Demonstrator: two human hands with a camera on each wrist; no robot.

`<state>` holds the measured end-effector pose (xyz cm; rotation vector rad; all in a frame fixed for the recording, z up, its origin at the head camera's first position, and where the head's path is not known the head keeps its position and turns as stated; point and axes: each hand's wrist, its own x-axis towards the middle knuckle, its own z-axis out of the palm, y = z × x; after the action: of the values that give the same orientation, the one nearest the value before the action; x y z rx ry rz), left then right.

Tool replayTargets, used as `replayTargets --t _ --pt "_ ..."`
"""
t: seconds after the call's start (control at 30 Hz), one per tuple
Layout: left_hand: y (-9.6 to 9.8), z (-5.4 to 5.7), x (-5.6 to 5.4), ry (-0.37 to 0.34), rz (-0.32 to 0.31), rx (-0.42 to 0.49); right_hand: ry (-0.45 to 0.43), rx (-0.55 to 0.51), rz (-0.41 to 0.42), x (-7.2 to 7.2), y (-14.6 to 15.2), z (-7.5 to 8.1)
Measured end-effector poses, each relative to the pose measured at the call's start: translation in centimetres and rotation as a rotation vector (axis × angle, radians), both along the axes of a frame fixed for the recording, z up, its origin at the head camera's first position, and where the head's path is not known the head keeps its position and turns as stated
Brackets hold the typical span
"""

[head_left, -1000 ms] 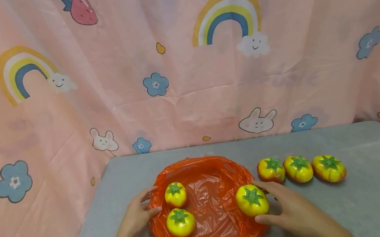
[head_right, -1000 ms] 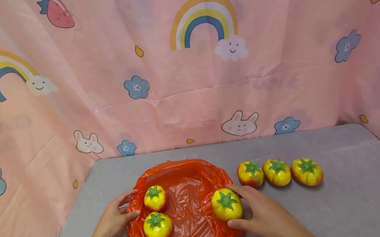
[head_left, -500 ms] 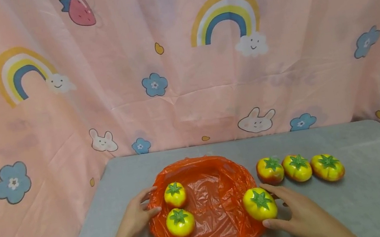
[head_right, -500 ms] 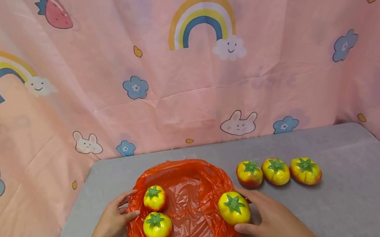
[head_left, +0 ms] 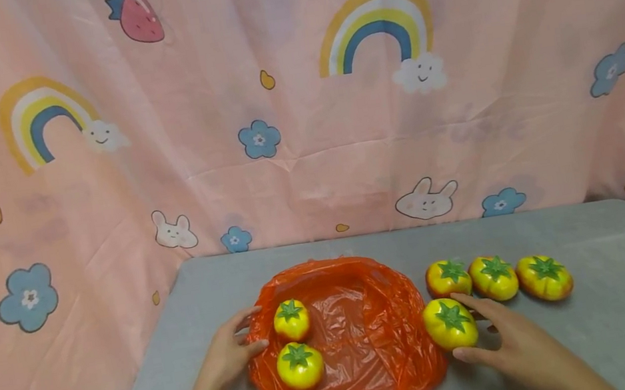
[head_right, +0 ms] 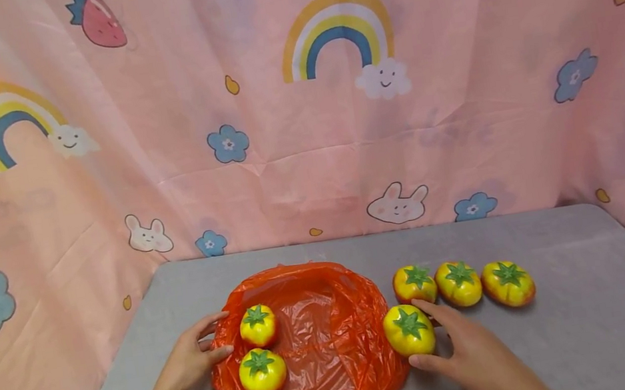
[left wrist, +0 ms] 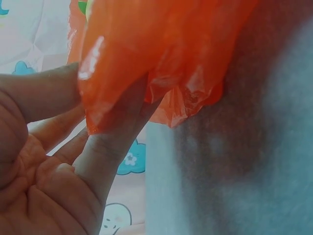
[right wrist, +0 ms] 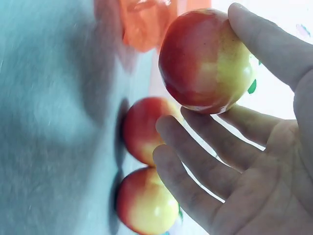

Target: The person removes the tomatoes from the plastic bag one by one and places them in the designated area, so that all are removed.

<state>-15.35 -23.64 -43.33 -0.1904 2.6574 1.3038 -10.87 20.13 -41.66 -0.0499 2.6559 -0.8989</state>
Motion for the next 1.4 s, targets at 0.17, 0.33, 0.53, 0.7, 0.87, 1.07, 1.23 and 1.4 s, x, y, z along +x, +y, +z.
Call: replayTargets --t 0.17,0.33,0.53,0.7,0.87,1.07,1.23,1.4 --pt "0.1 0.3 0.1 -0.002 -0.005 -0.005 0.093 -0.017 0.044 0.0 1.2 -0.7" --pt "0.2 0.4 0.2 -0.001 -0.007 0.008 0.107 -0.014 0.052 -0.3 2.1 -1.3" --pt "0.2 0.2 0.2 0.006 -0.012 0.019 0.071 -0.004 0.056 -0.7 2.4 -1.8" --pt "0.2 0.1 0.1 0.01 -0.007 0.024 0.06 0.008 0.056 -1.0 2.5 -2.0" --pt "0.2 0.1 0.1 0.011 -0.01 0.022 0.067 0.011 0.037 -1.1 2.6 -2.2" --pt "0.0 0.1 0.2 -0.002 -0.012 0.004 0.102 0.004 0.04 -0.8 2.5 -2.5" --pt "-0.1 0.1 0.2 -0.004 -0.006 0.003 0.093 0.007 0.027 -0.9 2.6 -2.4" --pt "-0.1 0.0 0.1 -0.002 -0.007 0.002 0.08 0.041 0.027 -1.1 2.7 -1.8"
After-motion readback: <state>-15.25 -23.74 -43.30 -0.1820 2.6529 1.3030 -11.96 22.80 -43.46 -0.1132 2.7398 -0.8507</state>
